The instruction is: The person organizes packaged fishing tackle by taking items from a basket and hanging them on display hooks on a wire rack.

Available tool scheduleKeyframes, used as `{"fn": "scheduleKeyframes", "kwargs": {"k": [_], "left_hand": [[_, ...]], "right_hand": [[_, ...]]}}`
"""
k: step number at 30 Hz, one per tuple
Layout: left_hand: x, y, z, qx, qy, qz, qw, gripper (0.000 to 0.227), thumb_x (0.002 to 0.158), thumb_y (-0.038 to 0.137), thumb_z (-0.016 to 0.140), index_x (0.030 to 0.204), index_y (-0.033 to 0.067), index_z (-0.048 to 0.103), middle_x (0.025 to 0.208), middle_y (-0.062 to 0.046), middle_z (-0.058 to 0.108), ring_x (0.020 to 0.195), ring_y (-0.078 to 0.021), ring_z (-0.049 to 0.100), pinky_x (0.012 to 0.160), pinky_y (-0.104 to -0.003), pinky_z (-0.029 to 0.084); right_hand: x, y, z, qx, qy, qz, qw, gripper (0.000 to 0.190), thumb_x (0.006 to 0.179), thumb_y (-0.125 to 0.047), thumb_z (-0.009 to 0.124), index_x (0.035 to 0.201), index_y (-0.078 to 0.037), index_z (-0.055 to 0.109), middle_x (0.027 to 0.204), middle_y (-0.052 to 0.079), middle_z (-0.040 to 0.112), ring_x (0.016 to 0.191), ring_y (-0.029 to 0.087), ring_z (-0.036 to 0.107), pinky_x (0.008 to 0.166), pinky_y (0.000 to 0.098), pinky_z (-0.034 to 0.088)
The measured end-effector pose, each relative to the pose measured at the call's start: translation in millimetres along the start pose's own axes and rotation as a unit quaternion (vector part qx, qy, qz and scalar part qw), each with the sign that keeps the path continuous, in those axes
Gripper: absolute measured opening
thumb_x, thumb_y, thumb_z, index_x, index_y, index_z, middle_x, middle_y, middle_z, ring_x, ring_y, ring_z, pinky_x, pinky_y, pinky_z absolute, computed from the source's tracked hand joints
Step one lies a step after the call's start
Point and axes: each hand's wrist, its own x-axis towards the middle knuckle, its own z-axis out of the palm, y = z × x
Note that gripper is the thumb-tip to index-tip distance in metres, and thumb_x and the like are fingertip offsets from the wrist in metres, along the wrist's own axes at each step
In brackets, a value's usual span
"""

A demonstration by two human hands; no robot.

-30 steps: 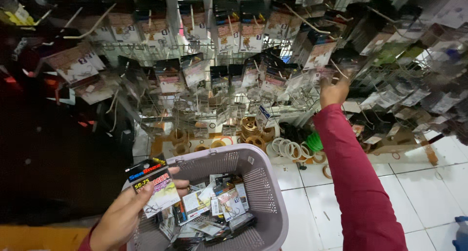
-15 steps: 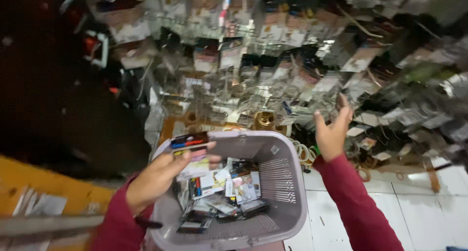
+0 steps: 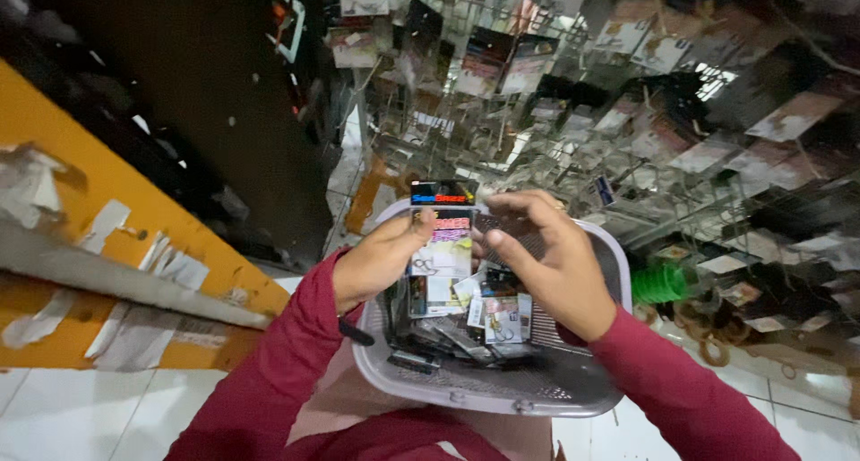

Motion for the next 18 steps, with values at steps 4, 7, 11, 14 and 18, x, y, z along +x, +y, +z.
{"fn": "scheduleKeyframes", "kwargs": {"k": [4,7,11,14,18], "left_hand": [[7.4,-23.5,-22.5,0.096,-0.009,0.025,0.995,0.058,0.110,0.046,0.037,0.117,0.0026,0.075,0.119,-0.008,0.074,0.114,-0.0183,0.065,0.106,-0.043,0.050],[0.4,-35.0,-35.9,0.139,-0.041,0.010,0.989,0.064,0.110,0.048,0.031,0.124,0.0018,0.073,0.130,-0.013,0.069,0.126,-0.0243,0.059,0.115,-0.047,0.041],[-4.7,-8.8,-15.8,0.137,-0.101,-0.024,0.985,0.078,0.107,0.053,0.012,0.144,-0.0012,0.055,0.145,-0.023,0.058,0.135,-0.0379,0.056,0.117,-0.053,0.039],[2.1,0.7,-7.1,0.065,-0.122,-0.027,0.990,0.080,0.106,0.055,0.018,0.154,-0.0083,0.030,0.148,-0.037,0.047,0.136,-0.0494,0.050,0.112,-0.059,0.043],[2.0,-15.1,-17.9,0.016,-0.124,-0.013,0.992,0.076,0.108,0.054,0.031,0.157,-0.0041,0.027,0.149,-0.032,0.047,0.136,-0.0420,0.049,0.108,-0.057,0.042]], "right_hand": [[1.9,8.2,30.4,0.077,0.001,0.035,0.996,0.025,0.089,-0.018,0.078,0.108,-0.004,0.072,0.101,0.014,0.071,0.097,0.030,0.069,0.091,0.0451,0.050],[-1.6,20.4,36.1,0.097,0.017,0.046,0.994,0.016,0.090,-0.016,0.078,0.096,-0.003,0.071,0.093,0.012,0.070,0.090,0.026,0.069,0.088,0.0409,0.051],[-13.5,44.3,39.8,0.241,0.046,0.120,0.962,0.012,0.093,-0.008,0.075,0.093,-0.003,0.064,0.087,0.005,0.062,0.084,0.013,0.064,0.083,0.0291,0.053],[-11.1,48.7,23.9,0.272,0.061,0.159,0.947,0.010,0.096,-0.008,0.072,0.096,-0.003,0.064,0.086,0.002,0.063,0.083,0.010,0.058,0.080,0.0268,0.051],[-10.1,53.5,12.3,0.299,0.111,0.149,0.936,0.014,0.095,-0.008,0.073,0.101,-0.005,0.061,0.084,0.001,0.061,0.079,0.008,0.059,0.074,0.0239,0.050]]}}
